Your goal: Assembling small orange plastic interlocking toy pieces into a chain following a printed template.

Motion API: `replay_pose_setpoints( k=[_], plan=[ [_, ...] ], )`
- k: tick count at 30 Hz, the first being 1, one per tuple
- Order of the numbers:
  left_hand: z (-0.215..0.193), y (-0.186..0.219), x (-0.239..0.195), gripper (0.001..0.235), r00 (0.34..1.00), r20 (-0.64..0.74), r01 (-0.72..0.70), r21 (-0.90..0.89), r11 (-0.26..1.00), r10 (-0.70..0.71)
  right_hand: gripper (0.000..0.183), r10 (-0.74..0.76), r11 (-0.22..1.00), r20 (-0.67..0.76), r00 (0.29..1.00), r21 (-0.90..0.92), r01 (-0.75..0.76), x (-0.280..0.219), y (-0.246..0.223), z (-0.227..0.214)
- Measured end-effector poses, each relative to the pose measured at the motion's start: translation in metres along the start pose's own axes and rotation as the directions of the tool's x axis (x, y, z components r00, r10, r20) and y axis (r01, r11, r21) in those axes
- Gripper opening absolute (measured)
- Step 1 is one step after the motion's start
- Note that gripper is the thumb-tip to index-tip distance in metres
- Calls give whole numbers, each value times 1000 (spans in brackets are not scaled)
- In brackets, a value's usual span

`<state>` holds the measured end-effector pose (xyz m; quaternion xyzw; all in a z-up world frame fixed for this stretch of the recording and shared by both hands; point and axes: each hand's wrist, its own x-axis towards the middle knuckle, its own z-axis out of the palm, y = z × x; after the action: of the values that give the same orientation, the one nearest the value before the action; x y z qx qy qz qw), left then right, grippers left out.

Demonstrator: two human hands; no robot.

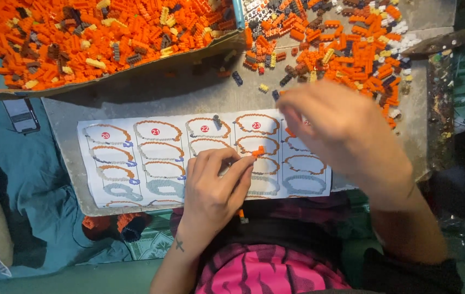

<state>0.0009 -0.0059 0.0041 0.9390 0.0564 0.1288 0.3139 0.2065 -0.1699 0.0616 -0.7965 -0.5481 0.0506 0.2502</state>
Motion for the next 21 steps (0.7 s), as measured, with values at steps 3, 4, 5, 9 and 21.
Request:
replay_pose_setpoints(
  k=[3, 4, 5, 9, 21],
  plan=[
    [-2, 1, 3, 16, 1000, -8, -18, 3, 1000, 18, 18, -40, 997, 38, 998, 68, 37, -18, -10, 11],
    [-2, 1, 3, 16, 1000, -7, -18, 4, 1000, 18, 18, -40, 997, 37, 999, 69, 37, -26, -10, 16],
    [-2, 1, 3, 18, 1000, -4, -14, 4, 1000, 14, 18, -21, 997, 58, 998, 77, 17, -33, -11, 21],
    [-2, 1, 3, 20, 1000, -2, -13, 6, 1000, 13, 13, 3, 993, 72, 997, 118, -11, -47, -16, 31],
    [-4, 2, 5, 18, 1000, -26, -12, 27, 1000, 13, 7, -37, 993, 59, 998, 113, 31, -48, -23, 34]
  ],
)
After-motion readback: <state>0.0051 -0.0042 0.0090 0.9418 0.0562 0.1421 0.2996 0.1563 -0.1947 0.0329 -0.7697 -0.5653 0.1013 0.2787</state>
